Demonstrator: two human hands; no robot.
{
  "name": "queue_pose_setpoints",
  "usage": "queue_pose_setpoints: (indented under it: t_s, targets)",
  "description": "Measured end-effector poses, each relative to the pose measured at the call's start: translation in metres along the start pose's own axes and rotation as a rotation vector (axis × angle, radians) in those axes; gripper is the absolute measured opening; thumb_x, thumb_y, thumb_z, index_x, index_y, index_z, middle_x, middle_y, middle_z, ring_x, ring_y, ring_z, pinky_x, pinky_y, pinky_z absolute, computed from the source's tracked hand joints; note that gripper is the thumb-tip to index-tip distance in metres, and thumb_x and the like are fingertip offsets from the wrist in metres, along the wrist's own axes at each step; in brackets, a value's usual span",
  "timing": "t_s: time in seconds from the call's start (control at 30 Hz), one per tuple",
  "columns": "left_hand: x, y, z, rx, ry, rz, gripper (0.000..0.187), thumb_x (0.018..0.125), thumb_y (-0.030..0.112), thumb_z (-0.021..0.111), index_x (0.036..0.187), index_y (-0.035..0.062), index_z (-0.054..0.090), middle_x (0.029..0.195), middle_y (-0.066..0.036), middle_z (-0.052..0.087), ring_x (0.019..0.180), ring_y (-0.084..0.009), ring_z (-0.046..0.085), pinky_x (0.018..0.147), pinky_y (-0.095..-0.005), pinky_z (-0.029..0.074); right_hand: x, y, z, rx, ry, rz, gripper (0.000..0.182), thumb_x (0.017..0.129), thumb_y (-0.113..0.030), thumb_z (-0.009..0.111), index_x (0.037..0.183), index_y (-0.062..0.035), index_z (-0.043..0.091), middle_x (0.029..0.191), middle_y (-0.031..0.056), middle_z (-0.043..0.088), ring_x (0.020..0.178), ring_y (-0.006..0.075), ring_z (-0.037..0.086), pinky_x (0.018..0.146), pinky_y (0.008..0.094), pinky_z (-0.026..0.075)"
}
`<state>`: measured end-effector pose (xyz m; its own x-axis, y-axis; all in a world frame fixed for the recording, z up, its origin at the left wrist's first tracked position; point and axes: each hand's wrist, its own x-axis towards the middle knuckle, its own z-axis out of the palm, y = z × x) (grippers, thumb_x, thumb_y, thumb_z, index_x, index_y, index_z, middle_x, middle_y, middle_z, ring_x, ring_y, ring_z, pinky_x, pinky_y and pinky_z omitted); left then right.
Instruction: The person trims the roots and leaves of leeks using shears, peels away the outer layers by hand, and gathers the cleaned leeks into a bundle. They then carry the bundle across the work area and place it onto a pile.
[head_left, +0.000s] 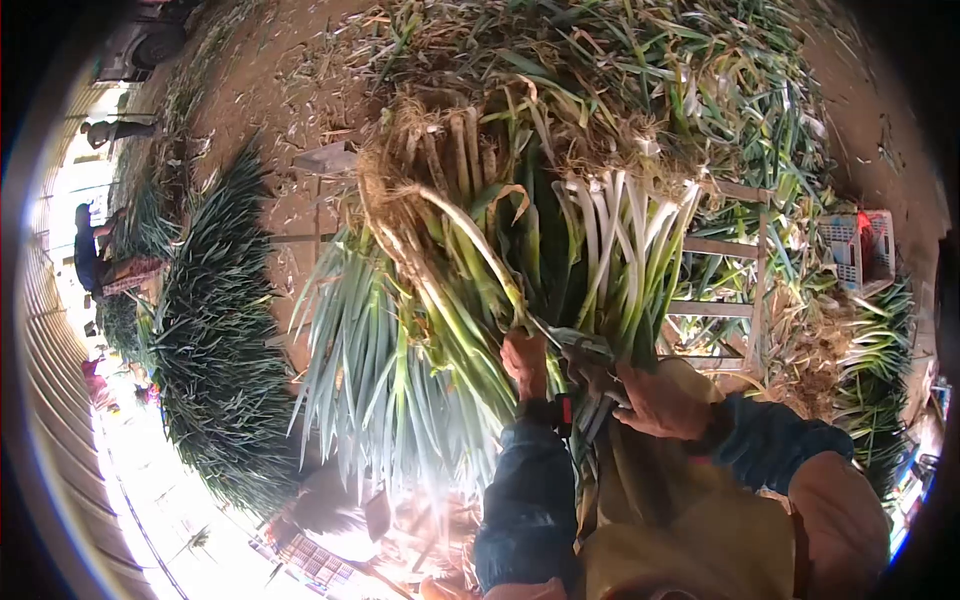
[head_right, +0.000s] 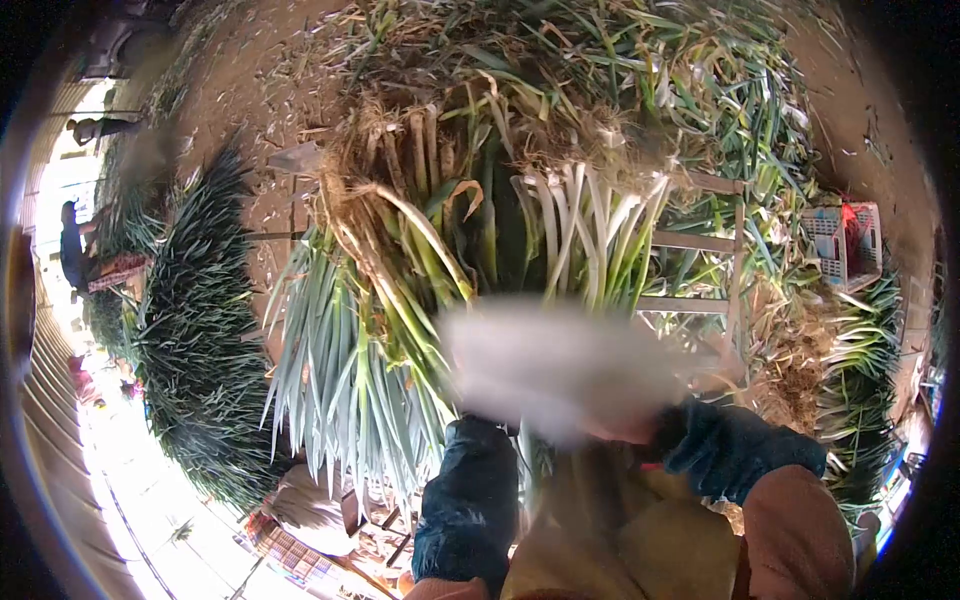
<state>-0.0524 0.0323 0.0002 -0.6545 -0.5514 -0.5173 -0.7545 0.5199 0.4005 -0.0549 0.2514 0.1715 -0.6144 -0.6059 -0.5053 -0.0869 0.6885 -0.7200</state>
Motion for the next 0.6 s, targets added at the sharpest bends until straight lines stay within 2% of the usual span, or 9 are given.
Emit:
queue_pose_setpoints:
  t_s: [0.07,0.1,0.23,0.33,0.37,0.43,0.53,0.6]
  targets:
    - [0.007,-0.002,0.015,-0.023,-0.051,-0.064,0.029,0.063,0.025,0.066,0.082,0.0024,0.062,0.079,-0.019,0.063,0.075,-0.0342,0.061,0.062,-0.0389,0.046,-0.012,0.001,0.001,-0.002,-0.02,0.024,0.06,0.072,-0.019,0.066,0.114,0.0045,0.031,0.084,0.0247,0.051,0.07,0.0399,0.054,0.059,0.0432,0.045]
    - [0.008,-0.012,0.024,-0.043,0.036,0.042,0.029,0.063,0.025,0.067,0.08,0.0017,0.063,0.074,-0.018,0.063,0.069,-0.0311,0.062,0.059,-0.0363,0.045,-0.016,0.002,0.001,0.003,-0.02,0.021,0.059,0.072,-0.019,0.066,0.114,0.0046,0.031,0.083,0.0245,0.052,0.069,0.0396,0.054,0.058,0.0432,0.045]
    - [-0.007,0.006,0.005,-0.241,0.091,0.12,0.03,0.061,0.025,0.072,0.066,-0.0009,0.057,0.06,-0.013,0.058,0.057,-0.0259,0.058,0.054,-0.0369,0.043,-0.007,0.008,0.0,0.031,-0.021,-0.014,0.057,0.072,-0.019,0.065,0.112,0.0049,0.032,0.08,0.0236,0.052,0.066,0.0383,0.055,0.057,0.0429,0.044]
    - [-0.007,0.011,0.0,-0.226,0.003,0.089,0.029,0.062,0.024,0.071,0.07,0.0,0.057,0.063,-0.013,0.06,0.059,-0.0278,0.058,0.056,-0.0371,0.043,0.01,0.017,0.002,0.05,0.02,-0.079,0.056,0.072,-0.019,0.065,0.11,0.0052,0.033,0.077,0.023,0.053,0.063,0.0374,0.055,0.055,0.0427,0.044]
    - [-0.003,0.007,0.005,-0.156,0.007,0.071,0.029,0.062,0.024,0.072,0.073,0.0007,0.058,0.067,-0.014,0.061,0.061,-0.029,0.058,0.057,-0.0373,0.043,0.013,0.022,0.014,-0.072,0.147,-0.138,0.055,0.072,-0.019,0.065,0.11,0.0051,0.034,0.076,0.0228,0.053,0.063,0.0375,0.055,0.055,0.0427,0.044]
    - [0.005,0.0,0.013,-0.015,0.015,0.036,0.032,0.062,0.025,0.072,0.081,0.002,0.06,0.073,-0.016,0.063,0.066,-0.0315,0.06,0.061,-0.0378,0.045,-0.001,0.018,0.008,-0.068,0.046,-0.128,0.055,0.071,-0.019,0.065,0.109,0.0055,0.034,0.075,0.0229,0.053,0.063,0.0373,0.055,0.054,0.0431,0.044]
    - [-0.01,0.01,0.005,-0.124,0.145,0.069,0.034,0.063,0.027,0.071,0.085,0.0035,0.06,0.078,-0.017,0.063,0.075,-0.0351,0.06,0.066,-0.0401,0.046,-0.008,0.013,0.004,-0.007,-0.02,-0.098,0.056,0.071,-0.02,0.065,0.109,0.0064,0.033,0.074,0.0233,0.053,0.065,0.0368,0.056,0.054,0.0432,0.044]
    - [-0.019,0.019,0.003,-0.086,0.187,0.038,0.034,0.064,0.027,0.071,0.086,0.0036,0.059,0.079,-0.017,0.063,0.078,-0.0363,0.06,0.067,-0.0414,0.046,-0.006,0.014,0.004,-0.005,-0.059,-0.066,0.056,0.072,-0.02,0.065,0.109,0.0071,0.032,0.073,0.0232,0.053,0.065,0.0369,0.056,0.054,0.0435,0.044]
